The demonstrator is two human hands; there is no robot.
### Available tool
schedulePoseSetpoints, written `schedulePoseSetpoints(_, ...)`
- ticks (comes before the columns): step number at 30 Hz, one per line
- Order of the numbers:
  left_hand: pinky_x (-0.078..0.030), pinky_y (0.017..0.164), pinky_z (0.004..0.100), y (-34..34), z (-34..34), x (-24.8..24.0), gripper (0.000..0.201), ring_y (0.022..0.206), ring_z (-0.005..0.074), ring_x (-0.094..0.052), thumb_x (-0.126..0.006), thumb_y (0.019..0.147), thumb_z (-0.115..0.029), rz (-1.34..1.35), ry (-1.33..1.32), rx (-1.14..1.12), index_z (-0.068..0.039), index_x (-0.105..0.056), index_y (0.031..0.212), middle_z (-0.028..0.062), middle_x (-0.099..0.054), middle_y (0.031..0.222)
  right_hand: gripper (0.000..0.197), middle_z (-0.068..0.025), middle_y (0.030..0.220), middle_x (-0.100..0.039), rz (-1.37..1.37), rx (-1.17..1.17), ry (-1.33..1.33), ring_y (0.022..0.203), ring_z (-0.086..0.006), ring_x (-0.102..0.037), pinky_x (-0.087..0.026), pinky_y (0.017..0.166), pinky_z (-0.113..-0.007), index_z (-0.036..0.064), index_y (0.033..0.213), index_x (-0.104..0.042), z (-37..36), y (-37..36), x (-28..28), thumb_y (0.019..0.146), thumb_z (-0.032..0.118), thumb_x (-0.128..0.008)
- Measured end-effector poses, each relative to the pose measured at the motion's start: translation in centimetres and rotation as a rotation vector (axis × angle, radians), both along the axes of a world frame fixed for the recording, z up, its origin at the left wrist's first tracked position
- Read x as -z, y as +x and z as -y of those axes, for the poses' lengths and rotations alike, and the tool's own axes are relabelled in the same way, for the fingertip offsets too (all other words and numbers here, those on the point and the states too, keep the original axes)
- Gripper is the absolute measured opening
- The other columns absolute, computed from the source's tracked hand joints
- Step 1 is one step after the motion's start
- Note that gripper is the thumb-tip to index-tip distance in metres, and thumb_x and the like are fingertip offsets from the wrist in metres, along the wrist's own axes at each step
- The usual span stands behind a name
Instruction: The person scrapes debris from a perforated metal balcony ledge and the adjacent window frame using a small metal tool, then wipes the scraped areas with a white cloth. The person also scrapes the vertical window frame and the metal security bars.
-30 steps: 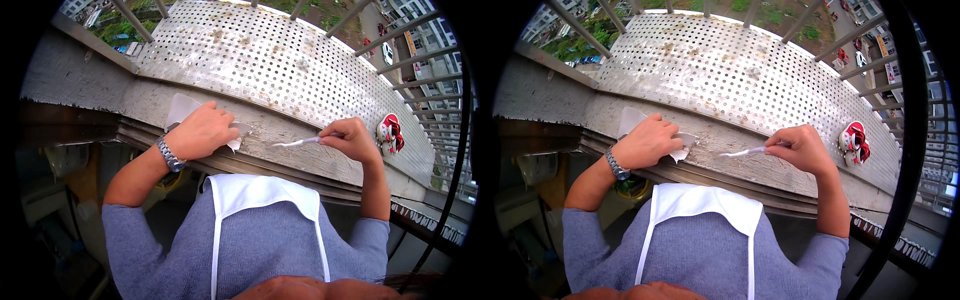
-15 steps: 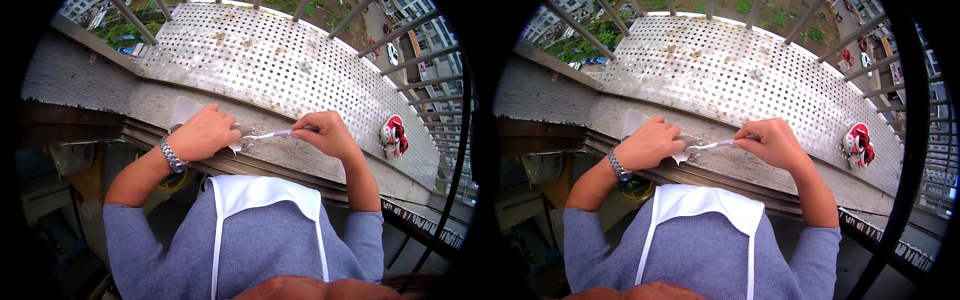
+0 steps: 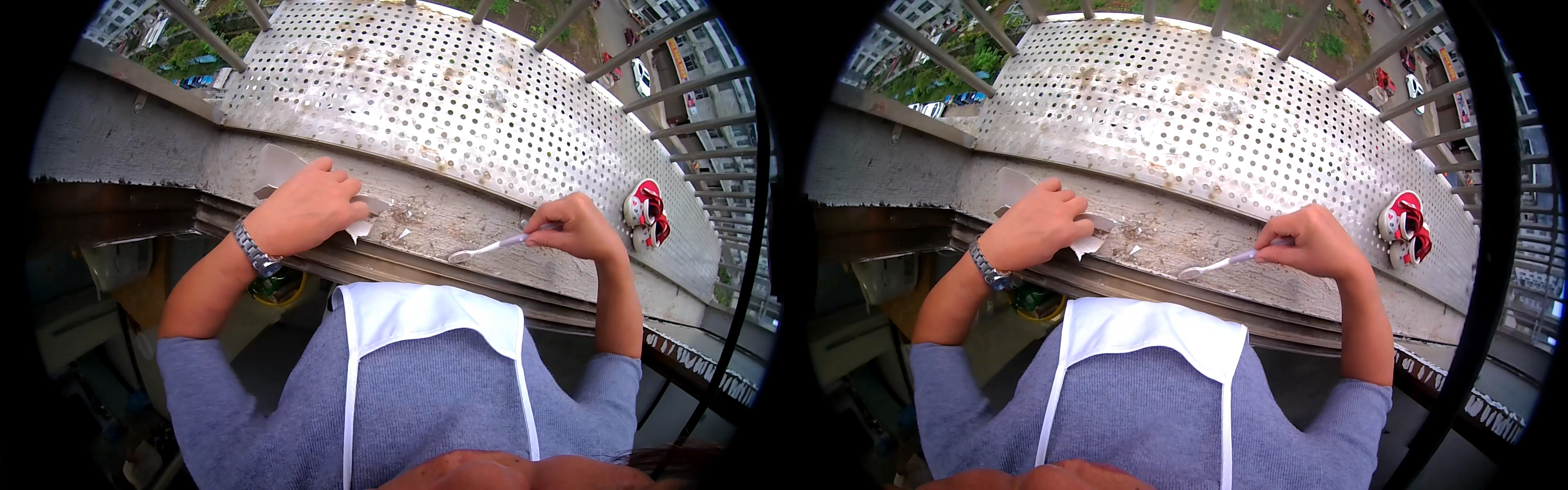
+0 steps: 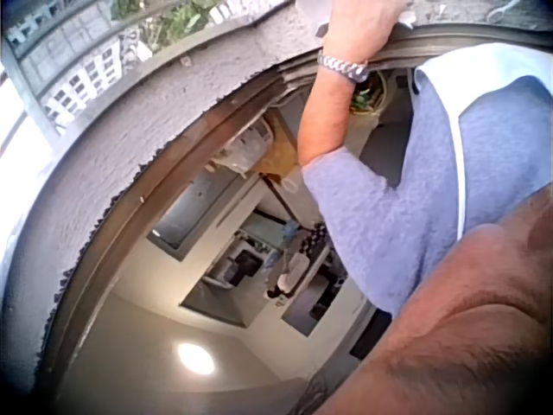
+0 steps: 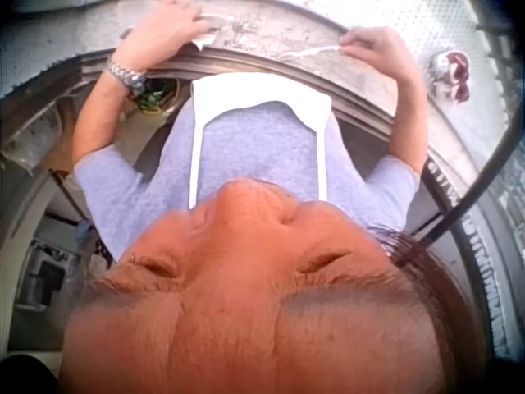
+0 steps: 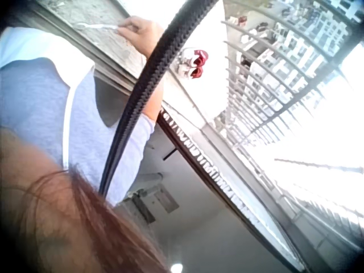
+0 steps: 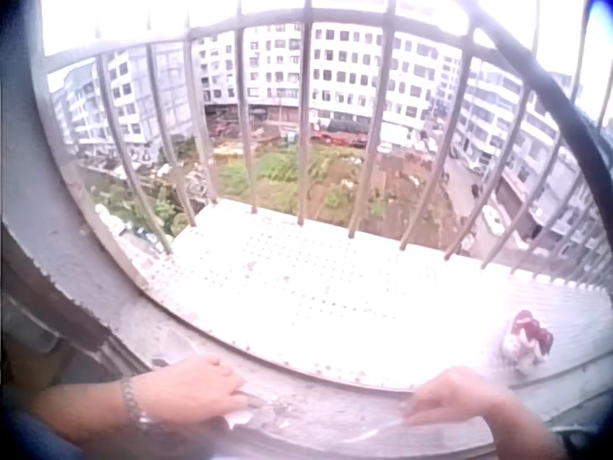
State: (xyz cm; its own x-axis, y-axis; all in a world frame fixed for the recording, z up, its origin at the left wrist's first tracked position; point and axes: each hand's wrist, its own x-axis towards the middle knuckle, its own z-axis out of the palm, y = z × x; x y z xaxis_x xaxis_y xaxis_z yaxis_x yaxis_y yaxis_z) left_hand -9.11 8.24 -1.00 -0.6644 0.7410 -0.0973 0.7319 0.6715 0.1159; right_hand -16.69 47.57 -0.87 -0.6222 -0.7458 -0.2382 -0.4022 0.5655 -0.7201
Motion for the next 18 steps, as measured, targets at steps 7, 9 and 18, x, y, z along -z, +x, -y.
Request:
schedulePoseSetpoints(7, -0.042, 0.075, 0.0335, -0.3, -0.2, 0.0, 0.008, 0.079, 0.0204, -0.057, -0.058, 0.081, -0.016, 0.021, -0.041, 0.039, -0.013, -0.058, 0.074, 0.0043, -0.053, 0.077, 0.011, -0.0053, 0.063, -0.066, 0.084, 0.014, -0.048, 0.051, -0.0163, -0.058, -0.044, 0.051, -0.029, 0.0089, 0.084, -0.074, 5.5, 0.1, 2.0, 0.080, 0.019, -0.078)
schedulePoseSetpoints(9, -0.042, 0.075, 0.0335, -0.2, -0.1, 0.0, 0.008, 0.079, 0.0203, -0.057, -0.058, 0.081, -0.016, 0.020, -0.031, 0.039, -0.013, -0.058, 0.074, 0.0045, -0.053, 0.077, 0.012, -0.0057, 0.063, -0.066, 0.042, 0.026, -0.136, 0.051, -0.0170, -0.058, -0.044, 0.051, -0.030, 0.0086, 0.085, -0.074, 6.9, 1.0, 3.0, 0.081, 0.019, -0.078)
schedulePoseSetpoints(18, -0.040, 0.071, 0.0340, 0.1, 0.0, 0.6, 0.009, 0.077, 0.0208, -0.054, -0.058, 0.077, -0.017, -0.025, 0.041, 0.022, -0.012, -0.052, 0.071, 0.0044, -0.049, 0.075, 0.011, -0.0088, 0.069, -0.069, -0.102, 0.196, -0.246, 0.056, -0.0179, -0.065, -0.048, 0.053, -0.028, 0.0062, 0.086, -0.074, 7.6, 3.0, 1.0, 0.080, 0.015, -0.078)
